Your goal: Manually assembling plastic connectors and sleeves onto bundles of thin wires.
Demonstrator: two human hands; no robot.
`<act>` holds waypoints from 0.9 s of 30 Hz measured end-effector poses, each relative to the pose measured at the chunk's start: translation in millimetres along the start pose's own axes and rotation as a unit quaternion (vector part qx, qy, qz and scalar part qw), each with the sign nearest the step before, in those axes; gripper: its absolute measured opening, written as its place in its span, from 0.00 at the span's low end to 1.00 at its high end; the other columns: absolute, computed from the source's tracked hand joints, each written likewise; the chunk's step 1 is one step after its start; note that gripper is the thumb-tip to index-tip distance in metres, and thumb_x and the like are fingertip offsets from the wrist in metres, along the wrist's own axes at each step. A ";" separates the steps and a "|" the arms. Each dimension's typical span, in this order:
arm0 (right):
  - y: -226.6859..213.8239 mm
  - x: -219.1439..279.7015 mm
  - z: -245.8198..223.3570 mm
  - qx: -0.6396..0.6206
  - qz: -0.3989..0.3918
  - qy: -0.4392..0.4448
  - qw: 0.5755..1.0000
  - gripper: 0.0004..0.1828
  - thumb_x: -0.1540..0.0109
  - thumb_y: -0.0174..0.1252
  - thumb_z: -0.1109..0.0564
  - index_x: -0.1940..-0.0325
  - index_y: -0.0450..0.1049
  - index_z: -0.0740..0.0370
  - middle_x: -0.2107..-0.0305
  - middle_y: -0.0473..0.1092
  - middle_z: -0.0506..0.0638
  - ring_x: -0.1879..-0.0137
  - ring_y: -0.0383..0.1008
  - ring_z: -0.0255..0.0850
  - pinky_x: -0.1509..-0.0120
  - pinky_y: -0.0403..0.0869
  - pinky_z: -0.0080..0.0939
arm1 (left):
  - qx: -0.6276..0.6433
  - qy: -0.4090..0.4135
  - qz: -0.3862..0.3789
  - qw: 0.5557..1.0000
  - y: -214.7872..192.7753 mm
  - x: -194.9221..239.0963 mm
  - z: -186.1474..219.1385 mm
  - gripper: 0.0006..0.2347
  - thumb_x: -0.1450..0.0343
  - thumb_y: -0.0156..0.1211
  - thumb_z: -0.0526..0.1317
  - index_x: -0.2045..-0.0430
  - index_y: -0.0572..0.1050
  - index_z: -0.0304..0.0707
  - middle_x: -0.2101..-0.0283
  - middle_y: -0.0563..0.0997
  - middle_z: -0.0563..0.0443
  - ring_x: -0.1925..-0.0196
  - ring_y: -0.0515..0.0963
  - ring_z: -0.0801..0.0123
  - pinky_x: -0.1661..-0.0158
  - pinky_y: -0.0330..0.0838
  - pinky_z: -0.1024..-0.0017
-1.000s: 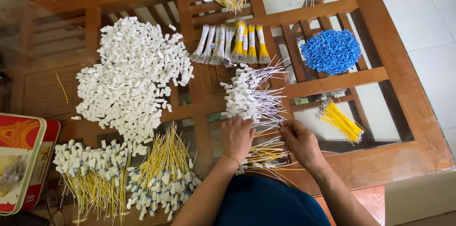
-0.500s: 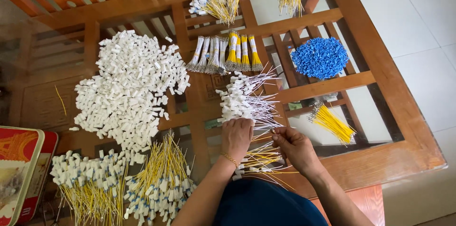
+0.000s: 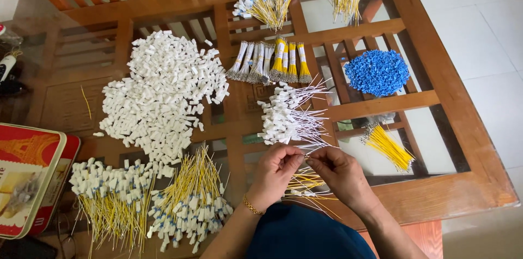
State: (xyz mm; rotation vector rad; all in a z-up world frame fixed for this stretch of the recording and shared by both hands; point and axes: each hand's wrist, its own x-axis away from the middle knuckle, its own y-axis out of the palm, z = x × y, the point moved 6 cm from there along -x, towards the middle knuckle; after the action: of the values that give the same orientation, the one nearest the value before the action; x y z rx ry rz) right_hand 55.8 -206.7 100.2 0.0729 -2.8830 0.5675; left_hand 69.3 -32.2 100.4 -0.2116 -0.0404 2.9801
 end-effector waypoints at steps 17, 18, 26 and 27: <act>-8.1 6.4 0.9 -0.098 0.013 0.015 0.995 0.05 0.39 0.65 0.63 0.60 0.83 0.65 0.79 0.76 0.48 0.78 0.65 0.31 0.76 0.64 0.31 | 0.359 -0.140 -0.014 0.923 3.4 10.0 -15.8 0.05 0.28 0.60 0.26 0.63 0.75 0.34 0.57 0.77 0.50 0.56 0.78 0.70 0.47 0.78 0.67; -9.9 6.8 -1.4 -0.065 0.026 0.000 0.998 0.05 0.40 0.66 0.62 0.61 0.83 0.64 0.80 0.75 0.46 0.77 0.66 0.31 0.75 0.65 0.31 | 0.392 -0.130 -0.021 0.910 3.3 9.5 -13.5 0.04 0.28 0.59 0.27 0.64 0.75 0.36 0.55 0.76 0.51 0.54 0.77 0.70 0.47 0.77 0.65; -11.3 10.3 -27.3 0.040 0.041 -0.011 0.998 0.05 0.41 0.66 0.59 0.63 0.83 0.63 0.82 0.74 0.45 0.78 0.66 0.30 0.76 0.67 0.31 | 0.478 -0.146 -0.022 0.866 5.0 7.6 -13.2 0.07 0.28 0.57 0.25 0.60 0.75 0.33 0.54 0.78 0.46 0.52 0.79 0.65 0.44 0.78 0.62; -11.5 10.3 -29.9 0.051 0.045 -0.020 0.997 0.06 0.41 0.66 0.59 0.63 0.82 0.63 0.82 0.74 0.45 0.79 0.66 0.30 0.77 0.67 0.31 | 0.489 -0.152 -0.018 0.859 4.6 7.9 -14.7 0.07 0.28 0.57 0.24 0.60 0.75 0.33 0.53 0.78 0.46 0.51 0.79 0.65 0.45 0.78 0.63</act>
State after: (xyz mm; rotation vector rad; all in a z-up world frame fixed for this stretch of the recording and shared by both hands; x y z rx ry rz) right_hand 52.3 -206.0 133.7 -0.0307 -2.9057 0.7392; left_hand 62.9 -35.4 84.6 0.3769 1.3513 2.5475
